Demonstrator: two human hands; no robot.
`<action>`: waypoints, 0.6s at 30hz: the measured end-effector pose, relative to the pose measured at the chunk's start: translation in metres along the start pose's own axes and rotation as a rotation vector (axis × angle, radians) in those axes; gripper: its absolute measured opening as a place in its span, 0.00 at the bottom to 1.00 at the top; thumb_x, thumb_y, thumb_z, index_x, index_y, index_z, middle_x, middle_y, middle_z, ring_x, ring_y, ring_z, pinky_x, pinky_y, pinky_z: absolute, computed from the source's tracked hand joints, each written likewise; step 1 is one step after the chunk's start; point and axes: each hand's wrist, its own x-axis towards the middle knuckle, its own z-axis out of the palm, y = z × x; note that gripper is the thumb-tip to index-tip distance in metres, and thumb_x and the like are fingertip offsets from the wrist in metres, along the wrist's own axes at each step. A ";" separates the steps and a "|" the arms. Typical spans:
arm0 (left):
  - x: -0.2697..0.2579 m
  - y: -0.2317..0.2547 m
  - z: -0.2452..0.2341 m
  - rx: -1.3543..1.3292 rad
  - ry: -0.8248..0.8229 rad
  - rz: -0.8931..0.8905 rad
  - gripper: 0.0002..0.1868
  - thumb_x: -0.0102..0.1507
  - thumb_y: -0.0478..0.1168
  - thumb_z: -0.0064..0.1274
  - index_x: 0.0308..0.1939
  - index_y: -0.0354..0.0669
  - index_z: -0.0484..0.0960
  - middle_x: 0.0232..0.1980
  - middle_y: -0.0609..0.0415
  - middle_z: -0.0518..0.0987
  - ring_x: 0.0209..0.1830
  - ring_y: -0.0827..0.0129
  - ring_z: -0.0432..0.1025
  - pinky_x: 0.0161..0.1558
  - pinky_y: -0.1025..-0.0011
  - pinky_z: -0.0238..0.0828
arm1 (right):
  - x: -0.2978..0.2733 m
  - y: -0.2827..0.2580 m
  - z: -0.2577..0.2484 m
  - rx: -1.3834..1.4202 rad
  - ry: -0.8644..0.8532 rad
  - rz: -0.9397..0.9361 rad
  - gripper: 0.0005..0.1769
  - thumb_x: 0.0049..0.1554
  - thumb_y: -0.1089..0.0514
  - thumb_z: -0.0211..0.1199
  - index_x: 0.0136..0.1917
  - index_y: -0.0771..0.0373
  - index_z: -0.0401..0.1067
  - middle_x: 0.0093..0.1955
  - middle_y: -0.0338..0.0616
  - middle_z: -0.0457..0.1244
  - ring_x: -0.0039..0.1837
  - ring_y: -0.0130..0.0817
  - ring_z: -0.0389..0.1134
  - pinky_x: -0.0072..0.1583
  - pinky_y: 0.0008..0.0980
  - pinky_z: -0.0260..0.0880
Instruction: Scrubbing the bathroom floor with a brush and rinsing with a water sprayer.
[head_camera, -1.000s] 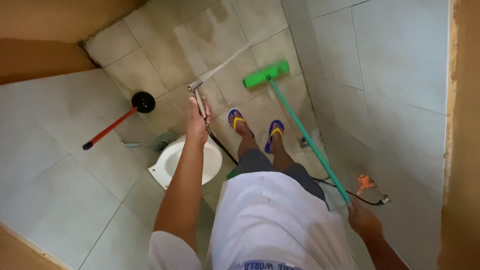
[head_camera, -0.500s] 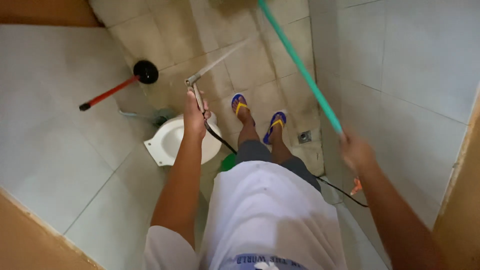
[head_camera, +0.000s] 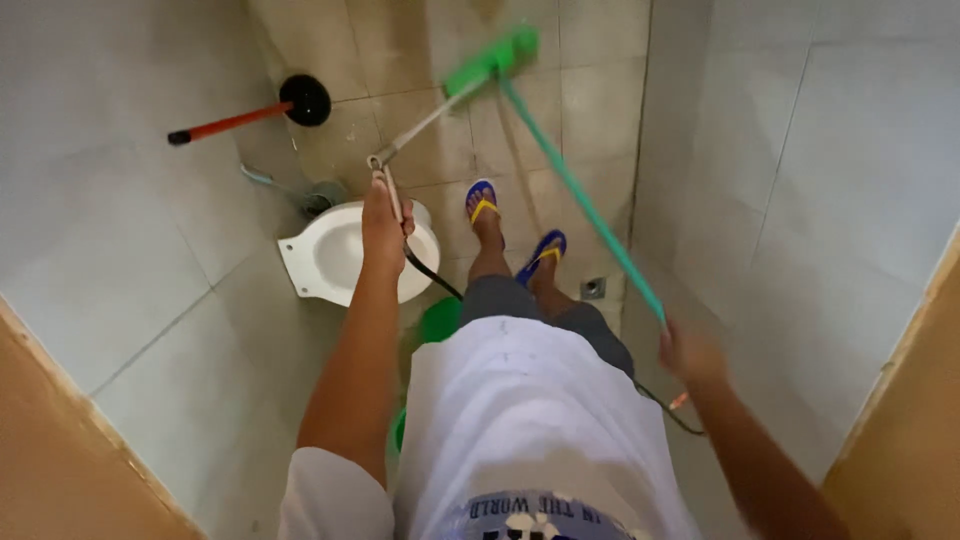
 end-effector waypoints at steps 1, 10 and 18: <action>-0.006 0.000 -0.002 -0.014 0.011 0.007 0.21 0.75 0.58 0.34 0.42 0.47 0.70 0.28 0.57 0.69 0.20 0.74 0.59 0.23 0.72 0.58 | -0.022 0.013 0.002 -0.015 0.007 -0.010 0.29 0.65 0.44 0.53 0.78 0.45 0.62 0.53 0.50 0.70 0.52 0.47 0.72 0.55 0.47 0.72; -0.045 -0.017 -0.024 -0.141 0.147 0.080 0.22 0.75 0.58 0.34 0.40 0.47 0.71 0.25 0.58 0.68 0.19 0.75 0.58 0.21 0.75 0.56 | -0.060 0.056 -0.084 -0.050 -0.127 0.055 0.28 0.64 0.37 0.50 0.75 0.36 0.64 0.50 0.49 0.73 0.50 0.49 0.75 0.53 0.48 0.75; -0.070 -0.022 -0.006 -0.121 0.302 0.198 0.24 0.74 0.61 0.33 0.45 0.45 0.72 0.26 0.60 0.70 0.20 0.75 0.63 0.23 0.74 0.59 | 0.010 -0.090 -0.340 -0.474 0.067 -0.214 0.27 0.61 0.47 0.54 0.74 0.44 0.62 0.48 0.53 0.71 0.48 0.51 0.75 0.53 0.50 0.75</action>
